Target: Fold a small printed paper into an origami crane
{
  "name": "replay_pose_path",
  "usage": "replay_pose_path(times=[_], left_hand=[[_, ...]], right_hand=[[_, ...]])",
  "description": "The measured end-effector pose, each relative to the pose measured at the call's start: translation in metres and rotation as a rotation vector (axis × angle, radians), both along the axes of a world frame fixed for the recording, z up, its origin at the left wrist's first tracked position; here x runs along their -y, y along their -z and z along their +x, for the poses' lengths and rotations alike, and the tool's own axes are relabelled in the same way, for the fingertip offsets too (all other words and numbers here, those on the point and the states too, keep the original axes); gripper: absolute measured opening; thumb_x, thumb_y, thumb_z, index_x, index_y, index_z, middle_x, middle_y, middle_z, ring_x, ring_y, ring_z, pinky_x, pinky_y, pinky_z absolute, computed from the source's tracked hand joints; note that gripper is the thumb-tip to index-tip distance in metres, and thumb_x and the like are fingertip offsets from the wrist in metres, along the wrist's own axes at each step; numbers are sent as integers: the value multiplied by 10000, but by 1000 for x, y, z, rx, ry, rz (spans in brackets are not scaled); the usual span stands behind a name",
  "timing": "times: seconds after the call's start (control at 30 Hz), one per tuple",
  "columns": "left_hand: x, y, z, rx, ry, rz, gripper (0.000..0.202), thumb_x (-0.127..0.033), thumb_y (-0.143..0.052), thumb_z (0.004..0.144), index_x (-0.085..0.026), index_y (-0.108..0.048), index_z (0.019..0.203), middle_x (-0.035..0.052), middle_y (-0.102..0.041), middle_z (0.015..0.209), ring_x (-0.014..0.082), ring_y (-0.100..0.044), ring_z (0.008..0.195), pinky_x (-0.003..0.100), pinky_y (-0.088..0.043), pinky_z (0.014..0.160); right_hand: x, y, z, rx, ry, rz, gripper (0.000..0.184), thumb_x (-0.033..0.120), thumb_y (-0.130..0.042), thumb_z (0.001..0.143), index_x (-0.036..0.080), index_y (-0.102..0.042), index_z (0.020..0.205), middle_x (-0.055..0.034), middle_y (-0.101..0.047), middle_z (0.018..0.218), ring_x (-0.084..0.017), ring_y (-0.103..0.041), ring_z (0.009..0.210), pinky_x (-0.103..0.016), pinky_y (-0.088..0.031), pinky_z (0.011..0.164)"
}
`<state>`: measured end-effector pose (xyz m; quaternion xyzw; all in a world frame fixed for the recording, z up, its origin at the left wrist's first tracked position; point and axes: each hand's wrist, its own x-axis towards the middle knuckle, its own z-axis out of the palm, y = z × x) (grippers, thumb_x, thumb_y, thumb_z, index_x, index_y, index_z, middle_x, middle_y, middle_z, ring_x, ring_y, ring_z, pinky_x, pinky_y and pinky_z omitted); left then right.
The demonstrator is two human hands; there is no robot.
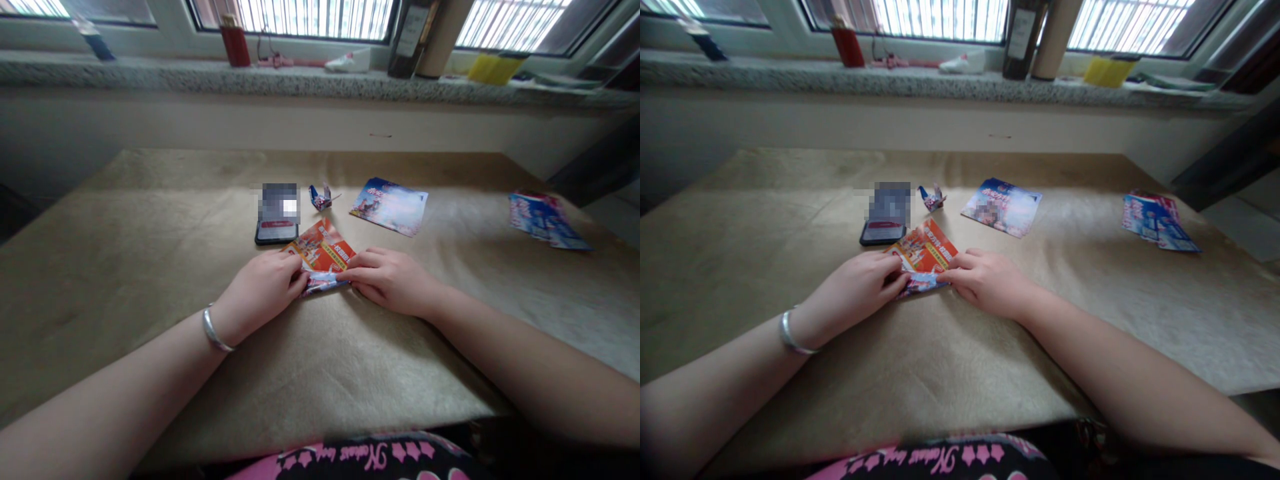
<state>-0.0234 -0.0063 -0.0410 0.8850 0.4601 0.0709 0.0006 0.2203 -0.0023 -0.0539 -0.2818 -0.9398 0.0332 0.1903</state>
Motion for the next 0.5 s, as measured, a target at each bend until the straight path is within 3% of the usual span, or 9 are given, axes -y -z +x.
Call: replay_pose_path(times=[0.27,0.5], left_hand=[[5,-2,0,-74,-106,31,295,-368,-418,900,-174,-584,751,46,-654,794,177,-592,704,267,-417,590],[7,-6,2,-126,-177,-26,323,-392,-376,911,-180,-599,813,49,-658,860,187,-601,757,270,-422,625]], right_hand=[[0,0,-1,14,24,-14,263,212,-465,913,220,-694,1041,-63,-671,983,-160,-569,828,-288,-471,706],[-2,0,-1,12,21,8,271,209,-464,916,214,-700,1049,-76,-667,969,-165,-565,833,-290,-465,696]])
